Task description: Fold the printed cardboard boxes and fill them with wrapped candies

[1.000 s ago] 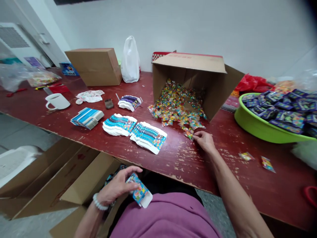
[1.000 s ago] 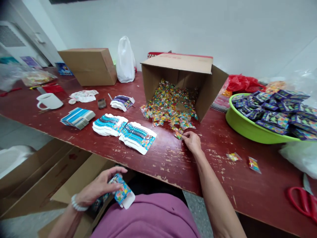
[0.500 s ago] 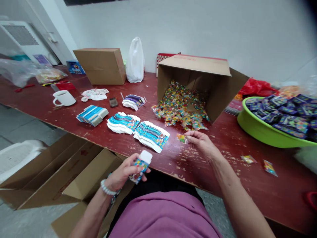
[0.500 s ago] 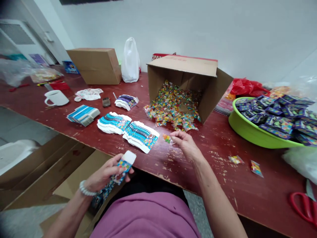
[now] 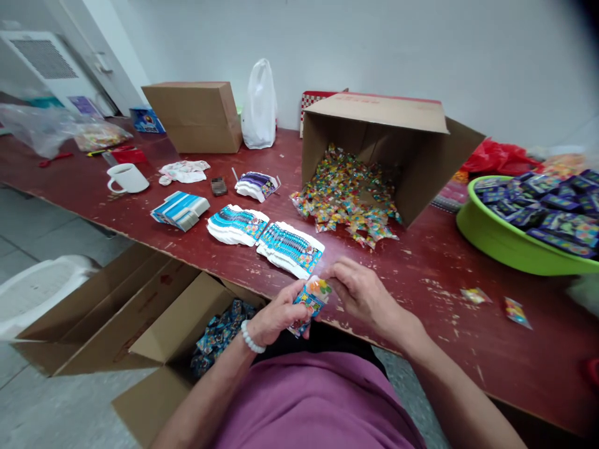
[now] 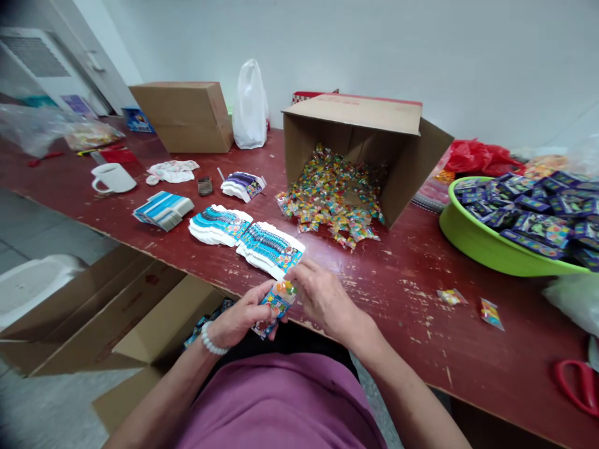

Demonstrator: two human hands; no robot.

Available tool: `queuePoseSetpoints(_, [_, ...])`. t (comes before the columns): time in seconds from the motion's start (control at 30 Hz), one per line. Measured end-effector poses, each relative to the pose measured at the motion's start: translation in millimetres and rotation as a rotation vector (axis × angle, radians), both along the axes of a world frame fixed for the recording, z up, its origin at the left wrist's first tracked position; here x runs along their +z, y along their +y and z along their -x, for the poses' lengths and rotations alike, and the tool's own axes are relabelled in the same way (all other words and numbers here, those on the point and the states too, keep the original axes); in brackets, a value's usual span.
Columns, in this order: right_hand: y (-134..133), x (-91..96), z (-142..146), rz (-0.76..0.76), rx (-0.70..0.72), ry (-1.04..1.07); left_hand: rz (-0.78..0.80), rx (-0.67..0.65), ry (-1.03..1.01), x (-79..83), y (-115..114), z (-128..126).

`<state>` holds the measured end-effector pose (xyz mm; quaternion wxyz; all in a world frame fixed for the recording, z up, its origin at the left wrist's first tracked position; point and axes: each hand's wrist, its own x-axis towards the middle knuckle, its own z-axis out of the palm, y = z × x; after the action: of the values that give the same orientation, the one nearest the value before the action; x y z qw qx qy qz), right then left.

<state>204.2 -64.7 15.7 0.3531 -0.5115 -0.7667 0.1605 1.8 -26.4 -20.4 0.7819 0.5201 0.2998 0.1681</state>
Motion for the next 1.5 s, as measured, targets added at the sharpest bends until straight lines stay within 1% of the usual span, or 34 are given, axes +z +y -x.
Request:
queuePoseSetpoints(0.13, [1.1,3.7,-6.3,-0.016,-0.008,-0.070,-0.016,0.004,0.002,-1.4,0.8,1.7])
queuePoseSetpoints(0.3, [0.9,-1.7,3.3,0.045,0.131,-0.128,-0.099,-0.007,0.036,0.8,-2.4,-6.6])
queuePoseSetpoints(0.37, [2.6,-5.0,7.1,0.045,0.132,-0.091,-0.122,0.006,0.046,2.3,-3.8,-10.3])
queuePoseSetpoints(0.43, [4.9,-6.7,5.7,0.018,0.049,0.056,-0.111,0.039,0.027,2.4,-4.4,-11.5])
queuePoseSetpoints(0.5, [5.6,-7.0,0.3,0.006,-0.093,0.225,-0.056,0.104,-0.026,0.5,-4.2,-10.7])
queuePoseSetpoints(0.53, [5.0,-7.3,-2.4,0.019,-0.161,0.285,-0.004,0.151,-0.057,-1.1,-3.8,-10.0])
queuePoseSetpoints(0.57, [3.6,-8.2,-4.3,0.043,-0.208,0.321,0.066,0.203,-0.086,-3.0,-3.4,-9.6])
queuePoseSetpoints(0.6, [1.5,-10.1,-4.7,0.078,-0.222,0.336,0.144,0.259,-0.112,-4.8,-3.0,-9.7])
queuePoseSetpoints(0.67, [-3.9,-17.1,-0.3,0.137,-0.172,0.348,0.276,0.358,-0.161,-7.6,-2.4,-11.3])
queuePoseSetpoints(0.7, [-6.6,-21.9,4.1,0.147,-0.135,0.360,0.313,0.395,-0.183,-8.4,-2.4,-12.6])
queuePoseSetpoints(0.77, [-10.6,-32.1,15.0,0.133,-0.091,0.400,0.336,0.466,-0.214,-8.9,-3.2,-15.3])
queuePoseSetpoints(0.87, [-11.7,-42.6,27.4,0.074,-0.096,0.446,0.314,0.558,-0.189,-9.3,-5.7,-16.7])
queuePoseSetpoints(0.97, [-8.7,-45.3,30.0,0.052,-0.080,0.432,0.255,0.555,-0.156,-11.1,-8.3,-15.8])
queuePoseSetpoints(1.03, [-5.8,-45.1,28.7,0.086,-0.077,0.440,0.230,0.533,-0.149,-12.2,-9.8,-16.1])
queuePoseSetpoints(1.1, [-2.5,-44.6,27.8,0.176,-0.091,0.508,0.228,0.526,-0.139,-12.6,-11.3,-17.6])
queuePoseSetpoints(1.2, [2.9,-43.7,28.6,0.377,-0.138,0.712,0.242,0.533,-0.108,-12.1,-12.4,-19.7])
queuePoseSetpoints(1.27, [6.4,-43.2,29.8,0.448,-0.188,0.824,0.243,0.526,-0.094,-11.8,-11.9,-19.4])
queuePoseSetpoints(1.37, [9.5,-44.3,32.2,0.424,-0.225,0.852,0.217,0.512,-0.106,-11.4,-9.7,-17.4])
queuePoseSetpoints(1.43, [9.4,-46.7,34.1,0.360,-0.237,0.816,0.209,0.516,-0.117,-10.4,-8.3,-16.8])
queuePoseSetpoints(1.5, [7.8,-49.7,35.9,0.268,-0.287,0.765,0.231,0.537,-0.124,-8.8,-7.7,-17.5])
